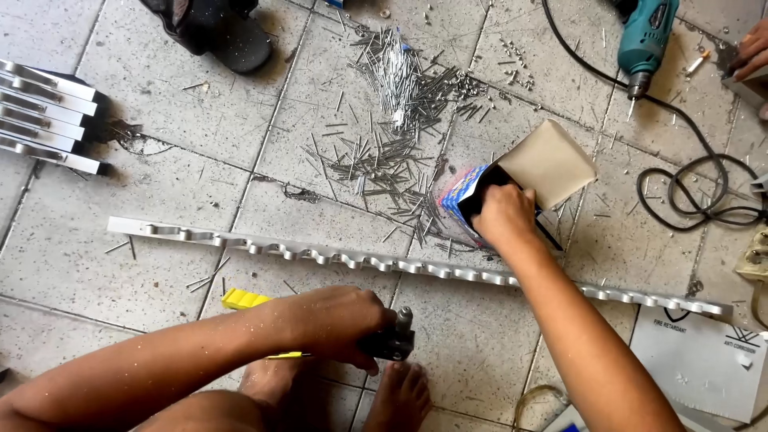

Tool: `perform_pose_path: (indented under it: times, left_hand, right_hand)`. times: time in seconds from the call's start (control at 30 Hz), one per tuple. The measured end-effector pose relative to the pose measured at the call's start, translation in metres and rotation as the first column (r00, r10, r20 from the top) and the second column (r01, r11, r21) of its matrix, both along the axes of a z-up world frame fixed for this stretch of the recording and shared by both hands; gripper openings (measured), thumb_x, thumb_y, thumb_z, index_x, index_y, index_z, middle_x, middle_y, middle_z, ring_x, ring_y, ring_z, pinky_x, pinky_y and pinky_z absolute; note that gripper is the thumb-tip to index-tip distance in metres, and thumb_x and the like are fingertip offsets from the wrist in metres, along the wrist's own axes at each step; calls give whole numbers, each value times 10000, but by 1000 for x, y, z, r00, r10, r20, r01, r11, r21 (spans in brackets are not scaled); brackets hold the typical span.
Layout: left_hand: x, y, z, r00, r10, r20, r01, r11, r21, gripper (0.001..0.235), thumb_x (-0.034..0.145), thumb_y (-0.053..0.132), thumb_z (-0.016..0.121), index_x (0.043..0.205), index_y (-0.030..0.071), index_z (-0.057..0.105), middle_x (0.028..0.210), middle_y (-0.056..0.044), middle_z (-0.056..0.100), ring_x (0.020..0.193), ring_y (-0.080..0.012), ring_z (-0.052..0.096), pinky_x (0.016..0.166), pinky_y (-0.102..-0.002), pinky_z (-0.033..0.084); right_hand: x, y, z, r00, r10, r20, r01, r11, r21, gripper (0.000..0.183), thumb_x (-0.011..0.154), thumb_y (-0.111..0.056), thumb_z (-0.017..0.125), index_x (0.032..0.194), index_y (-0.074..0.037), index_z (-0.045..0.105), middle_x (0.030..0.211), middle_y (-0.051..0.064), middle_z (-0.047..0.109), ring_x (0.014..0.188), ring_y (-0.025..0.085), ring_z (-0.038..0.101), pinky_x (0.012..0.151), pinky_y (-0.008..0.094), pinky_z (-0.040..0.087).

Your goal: Using a hand riveter to fasten rivets onto a long metal strip while working on a workshop floor.

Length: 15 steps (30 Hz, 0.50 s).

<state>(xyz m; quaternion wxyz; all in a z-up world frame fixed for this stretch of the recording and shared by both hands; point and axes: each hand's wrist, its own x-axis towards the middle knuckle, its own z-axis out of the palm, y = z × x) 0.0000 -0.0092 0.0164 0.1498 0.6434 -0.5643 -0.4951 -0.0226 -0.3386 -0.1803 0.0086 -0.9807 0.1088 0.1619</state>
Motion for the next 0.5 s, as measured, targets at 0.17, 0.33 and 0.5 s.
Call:
perform_pose_path:
  times: [0.17,0.33,0.5]
  left_hand:
    - [3,-6,-2,1000,-4,6,4,1000,2,365,816,301,828,983,-1,710,852,-190,742,826,-370,764,707,-413,642]
    - [5,-11,-4,1000,-19,14,19,1000,6,356,832,312,819,989,13,708,854,-182,744,832,-358,765,712,-404,642]
    - [6,-12,-4,1000,-7,21,7,1000,15,347,847,322,811,996,26,706,857,-174,745,839,-346,766,718,-394,642]
  right_hand:
    - [-6,-13,18,995,-14,98,1,992,123,138,792,-229,725,862,-122,776,758,64,729,868,294,697,831,444,496]
    - [-16,-15,42,980,-44,196,-5,970,243,127,829,-232,723,877,-123,767,754,63,719,848,290,691,809,435,510]
    - [-17,-3,68,955,-56,291,-55,931,360,119,867,-234,721,891,-123,757,749,63,709,827,286,686,788,426,525]
